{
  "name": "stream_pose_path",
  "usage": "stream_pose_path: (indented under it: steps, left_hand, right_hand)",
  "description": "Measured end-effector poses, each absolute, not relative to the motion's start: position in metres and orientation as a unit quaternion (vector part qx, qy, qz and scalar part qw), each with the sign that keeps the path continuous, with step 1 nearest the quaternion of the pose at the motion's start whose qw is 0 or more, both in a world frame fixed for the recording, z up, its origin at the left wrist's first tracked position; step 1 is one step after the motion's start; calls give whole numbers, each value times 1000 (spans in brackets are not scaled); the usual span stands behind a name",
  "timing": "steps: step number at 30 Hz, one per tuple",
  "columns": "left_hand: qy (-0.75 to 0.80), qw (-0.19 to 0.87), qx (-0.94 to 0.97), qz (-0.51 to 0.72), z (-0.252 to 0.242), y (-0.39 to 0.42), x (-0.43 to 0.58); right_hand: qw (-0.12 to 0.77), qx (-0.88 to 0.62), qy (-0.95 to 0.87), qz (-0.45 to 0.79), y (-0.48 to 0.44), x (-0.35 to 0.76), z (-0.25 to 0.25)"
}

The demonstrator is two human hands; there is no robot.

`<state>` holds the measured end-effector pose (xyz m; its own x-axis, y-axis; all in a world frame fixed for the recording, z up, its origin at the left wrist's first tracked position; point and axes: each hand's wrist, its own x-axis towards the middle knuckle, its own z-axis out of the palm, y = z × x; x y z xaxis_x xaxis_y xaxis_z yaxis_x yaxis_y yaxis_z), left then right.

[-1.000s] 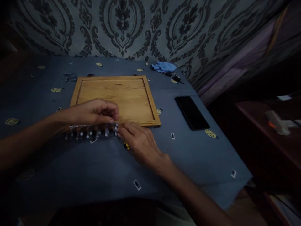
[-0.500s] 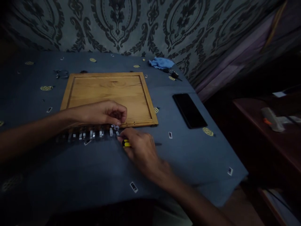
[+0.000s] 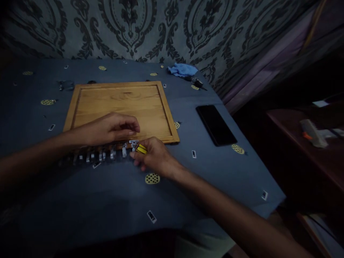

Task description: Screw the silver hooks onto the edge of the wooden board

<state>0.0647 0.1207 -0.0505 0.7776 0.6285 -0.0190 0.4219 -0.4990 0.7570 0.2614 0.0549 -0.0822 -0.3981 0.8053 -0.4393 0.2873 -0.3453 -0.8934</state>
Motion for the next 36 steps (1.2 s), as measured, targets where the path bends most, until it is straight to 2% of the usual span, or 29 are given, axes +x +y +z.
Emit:
stream_pose_path:
  steps: [7,13,24,28,32,36]
  left_hand:
    - [354,270,895,33,-46,85,48]
    - [395,162,903,53,-60,65,60]
    - [422,134,894,74,-64,60,69]
    - [428,140,890,73,-64,59,69]
    - [437,148,885,70,-65,58,70]
    - [447,158,878,71,-63,56,71]
  right_hand:
    - [203,-468,-505,697,61,264,-75]
    - [189,-452,-518,701,64,264,-73]
    - [192,-445,-538,690,69,266,-74]
    - [278,-482,-600,574,59,278,-60]
    - [394,-480,-717,317,46,288,-53]
    - [362,-391,-835,135,42,289,-75]
